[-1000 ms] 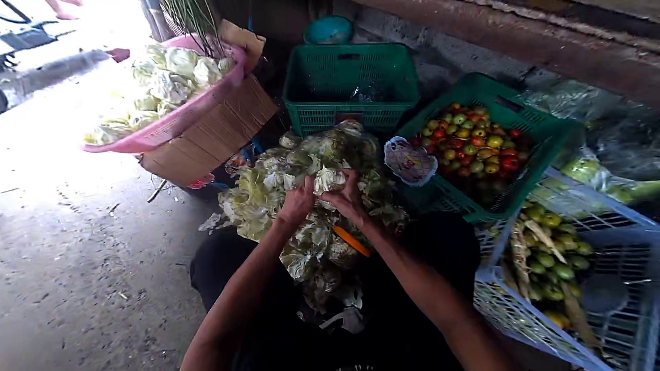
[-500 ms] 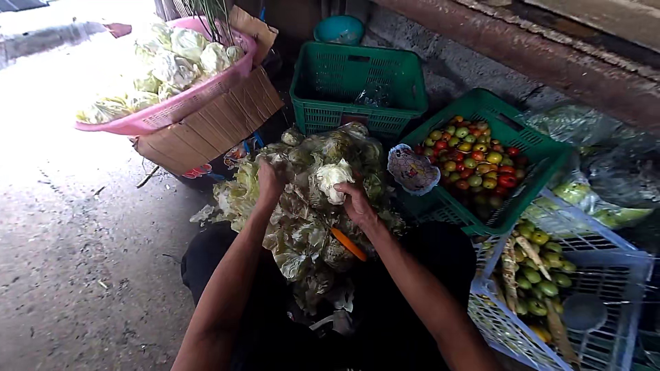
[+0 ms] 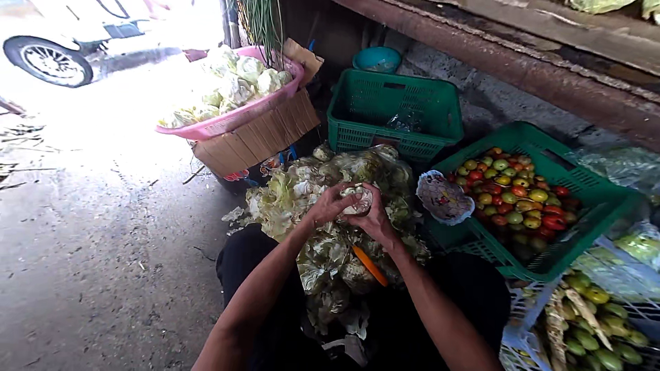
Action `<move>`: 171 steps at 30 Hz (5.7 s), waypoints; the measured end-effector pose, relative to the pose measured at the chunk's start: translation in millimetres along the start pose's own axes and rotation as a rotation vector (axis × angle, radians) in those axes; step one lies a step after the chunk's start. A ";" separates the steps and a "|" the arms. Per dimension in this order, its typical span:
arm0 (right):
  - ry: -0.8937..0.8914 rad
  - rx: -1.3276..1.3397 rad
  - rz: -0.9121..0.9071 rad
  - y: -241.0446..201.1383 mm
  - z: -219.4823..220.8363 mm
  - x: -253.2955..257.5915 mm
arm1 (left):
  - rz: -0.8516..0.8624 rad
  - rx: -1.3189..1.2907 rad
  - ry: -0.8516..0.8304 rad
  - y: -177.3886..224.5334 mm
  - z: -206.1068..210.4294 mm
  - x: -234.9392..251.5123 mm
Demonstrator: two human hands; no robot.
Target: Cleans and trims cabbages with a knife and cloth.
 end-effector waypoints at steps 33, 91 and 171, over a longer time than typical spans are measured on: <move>0.171 0.851 0.540 53.9 -18.1 -13.2 | -0.190 -0.011 0.254 -6.6 -44.6 1.0; -0.077 0.030 -0.018 0.5 -18.6 -7.9 | 0.264 0.562 0.028 16.0 15.2 -9.7; -0.034 0.688 0.671 40.0 2.1 -19.9 | -0.067 -0.264 0.148 8.8 -15.1 -1.7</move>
Point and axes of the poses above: each hand's wrist, its own x-axis towards the middle knuckle, its own z-axis out of the palm, y = z × x, the point moved 9 cm from there along x, towards the middle knuckle, and after that the axes turned 2 degrees about y, right-handed, at the moved point
